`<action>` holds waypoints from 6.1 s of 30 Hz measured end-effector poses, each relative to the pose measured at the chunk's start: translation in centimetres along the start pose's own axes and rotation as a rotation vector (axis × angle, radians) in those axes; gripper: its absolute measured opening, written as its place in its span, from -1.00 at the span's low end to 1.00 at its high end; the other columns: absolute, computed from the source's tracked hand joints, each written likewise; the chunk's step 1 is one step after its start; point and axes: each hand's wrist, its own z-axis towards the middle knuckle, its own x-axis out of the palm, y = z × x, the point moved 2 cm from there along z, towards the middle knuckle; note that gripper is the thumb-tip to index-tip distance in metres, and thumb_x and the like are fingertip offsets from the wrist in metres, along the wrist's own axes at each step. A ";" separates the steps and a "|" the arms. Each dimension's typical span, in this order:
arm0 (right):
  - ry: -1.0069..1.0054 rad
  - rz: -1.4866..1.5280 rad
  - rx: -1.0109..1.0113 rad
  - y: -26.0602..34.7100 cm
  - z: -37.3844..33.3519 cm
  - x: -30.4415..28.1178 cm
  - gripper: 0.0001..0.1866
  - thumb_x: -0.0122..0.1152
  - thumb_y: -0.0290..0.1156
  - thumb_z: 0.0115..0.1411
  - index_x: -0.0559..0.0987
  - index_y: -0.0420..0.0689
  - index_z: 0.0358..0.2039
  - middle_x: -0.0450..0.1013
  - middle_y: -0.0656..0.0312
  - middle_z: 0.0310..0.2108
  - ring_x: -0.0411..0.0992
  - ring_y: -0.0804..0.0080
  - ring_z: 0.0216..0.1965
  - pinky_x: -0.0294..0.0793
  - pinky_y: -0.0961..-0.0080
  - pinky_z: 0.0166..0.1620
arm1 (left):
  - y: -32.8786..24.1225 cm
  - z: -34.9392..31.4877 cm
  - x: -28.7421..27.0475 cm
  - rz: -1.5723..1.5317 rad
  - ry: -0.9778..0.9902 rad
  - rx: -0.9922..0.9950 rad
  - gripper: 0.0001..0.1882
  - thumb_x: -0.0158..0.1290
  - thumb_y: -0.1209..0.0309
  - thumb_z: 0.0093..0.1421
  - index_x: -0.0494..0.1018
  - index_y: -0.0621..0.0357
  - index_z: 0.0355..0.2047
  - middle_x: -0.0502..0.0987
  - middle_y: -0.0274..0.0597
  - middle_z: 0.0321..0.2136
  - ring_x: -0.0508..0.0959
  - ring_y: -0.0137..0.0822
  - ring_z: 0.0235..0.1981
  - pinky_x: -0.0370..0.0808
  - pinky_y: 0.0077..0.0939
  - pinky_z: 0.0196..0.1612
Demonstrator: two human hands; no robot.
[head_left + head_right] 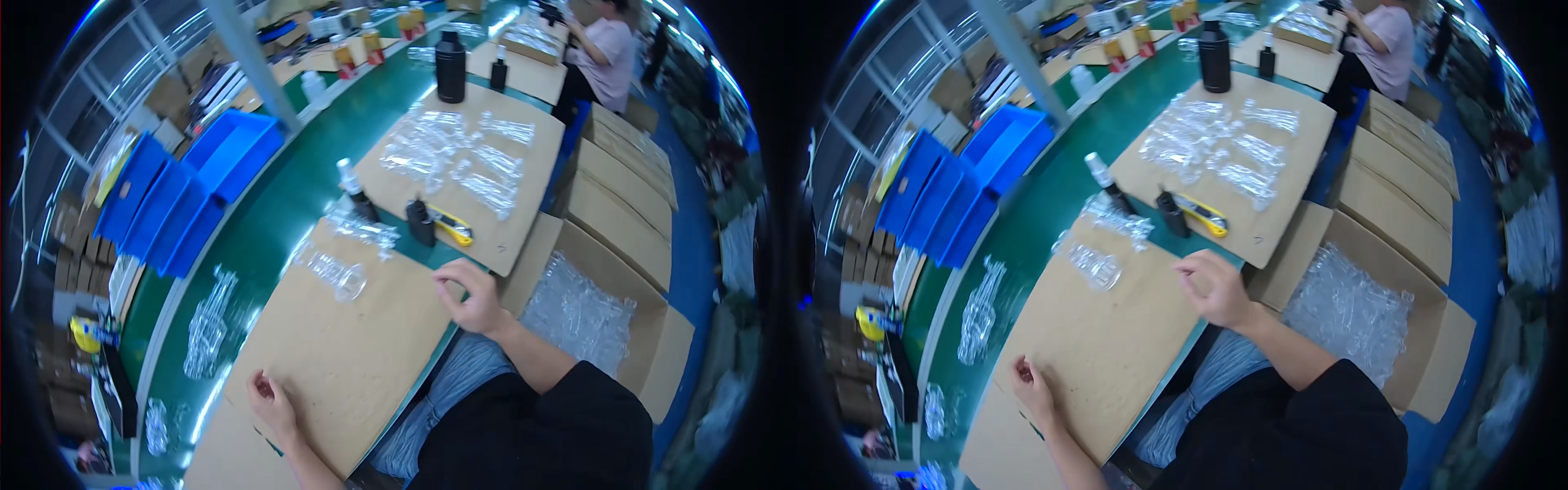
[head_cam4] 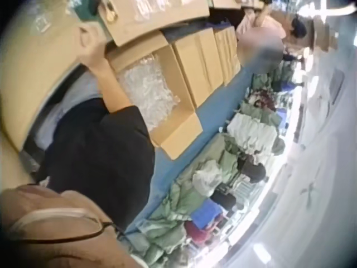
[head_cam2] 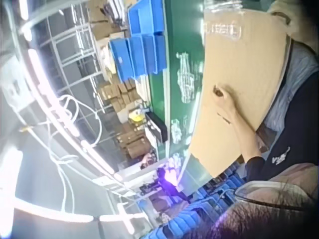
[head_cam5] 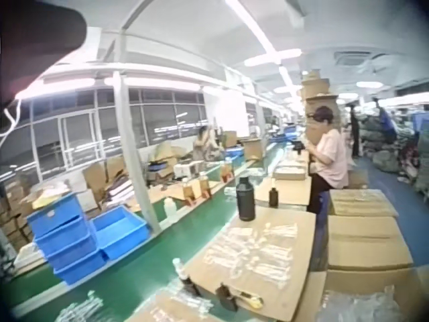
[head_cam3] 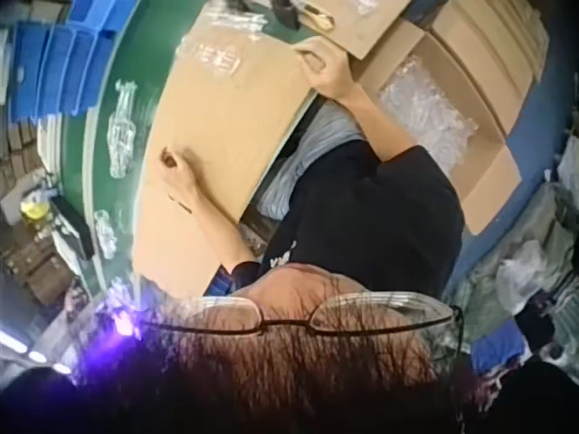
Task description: Filling plastic components with liquid and assembling them into clear plastic figurines.
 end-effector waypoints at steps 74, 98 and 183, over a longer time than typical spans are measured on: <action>0.726 0.249 -0.207 0.5 12.3 25.2 -0.71 0.07 -0.65 -0.06 0.57 -0.19 -0.27 0.53 0.13 -0.33 0.48 0.20 -0.32 0.49 0.36 -0.23 | -3.5 3.3 1.7 -0.202 0.342 -0.274 -0.17 0.00 0.50 0.07 -0.11 0.15 0.33 0.34 0.11 0.05 0.44 -0.18 -0.10 0.42 -0.47 -0.10; 0.712 -0.846 0.348 -15.0 22.2 -0.7 -0.55 0.33 -0.16 -0.19 0.60 -0.25 -0.35 0.54 0.07 -0.34 0.48 0.16 -0.33 0.48 0.36 -0.20 | -9.4 -2.3 10.5 0.566 0.107 0.704 -0.43 0.24 0.38 -0.16 0.47 0.02 -0.04 0.22 0.06 0.15 0.17 0.04 0.20 0.06 -0.07 0.25; 1.442 1.062 0.779 15.3 -0.9 23.1 -0.63 0.22 -0.42 0.07 0.48 -0.30 -0.10 0.50 0.09 -0.22 0.47 0.42 -0.22 0.43 0.62 -0.12 | -1.5 -6.9 -3.9 -1.142 -0.029 -0.276 -0.37 -0.08 0.21 0.23 0.07 0.24 0.23 0.32 0.02 0.08 0.41 -0.22 0.02 0.35 -0.36 0.07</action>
